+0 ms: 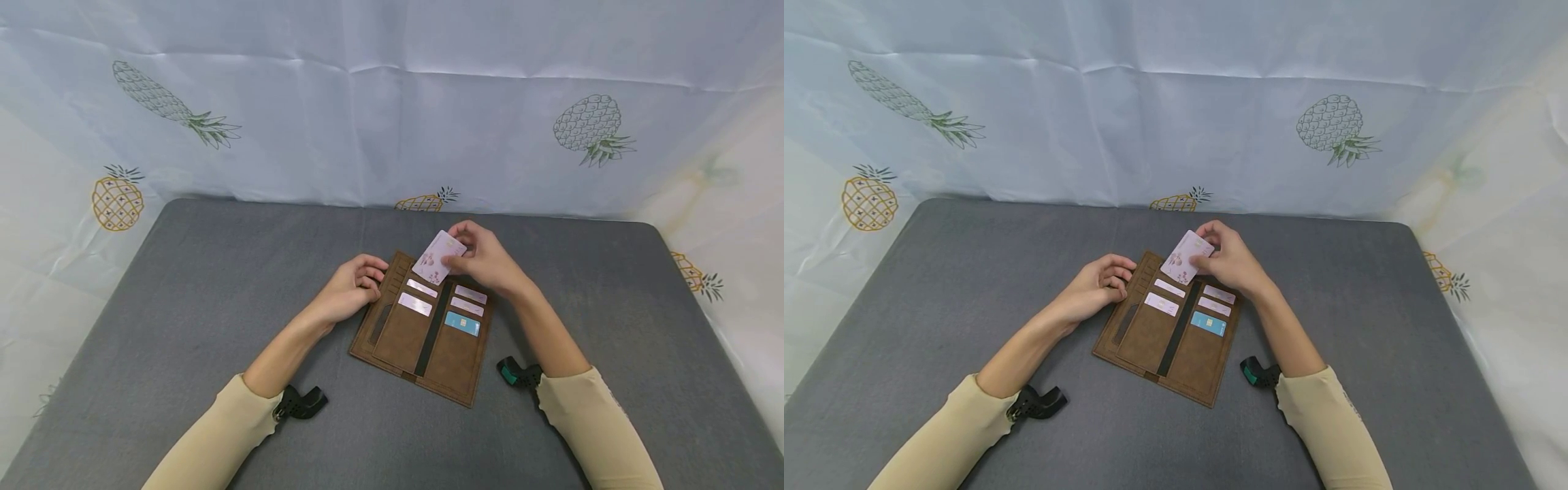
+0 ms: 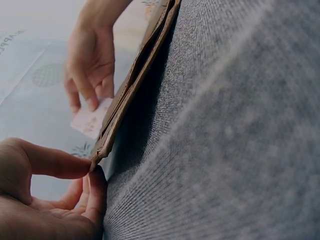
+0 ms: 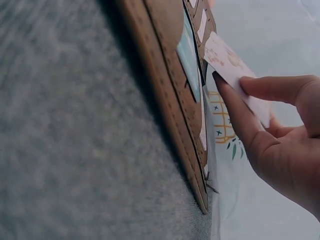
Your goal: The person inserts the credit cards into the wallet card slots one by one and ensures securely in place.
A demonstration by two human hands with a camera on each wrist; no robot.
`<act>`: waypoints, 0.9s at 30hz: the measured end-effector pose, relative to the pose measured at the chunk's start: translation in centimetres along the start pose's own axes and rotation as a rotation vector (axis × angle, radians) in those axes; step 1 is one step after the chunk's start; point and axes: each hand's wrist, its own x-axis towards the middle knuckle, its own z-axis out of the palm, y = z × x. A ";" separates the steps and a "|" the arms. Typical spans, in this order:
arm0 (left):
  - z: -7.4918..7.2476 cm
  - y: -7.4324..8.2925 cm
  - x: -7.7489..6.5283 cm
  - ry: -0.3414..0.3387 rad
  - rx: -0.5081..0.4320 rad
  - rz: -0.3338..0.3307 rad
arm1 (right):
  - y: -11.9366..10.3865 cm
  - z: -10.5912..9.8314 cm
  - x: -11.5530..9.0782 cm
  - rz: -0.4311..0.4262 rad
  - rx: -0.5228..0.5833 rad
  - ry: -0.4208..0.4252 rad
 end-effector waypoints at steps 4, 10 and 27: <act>0.0 0.0 0.0 0.002 -0.001 0.000 | 0.1 -0.1 0.1 -0.004 -0.018 -0.024; 0.0 0.0 -0.1 0.007 0.000 0.004 | 0.2 -0.1 0.1 -0.007 -0.088 -0.047; 0.2 -0.1 0.0 0.006 -0.006 0.013 | 0.7 -0.6 0.0 0.028 -0.127 -0.062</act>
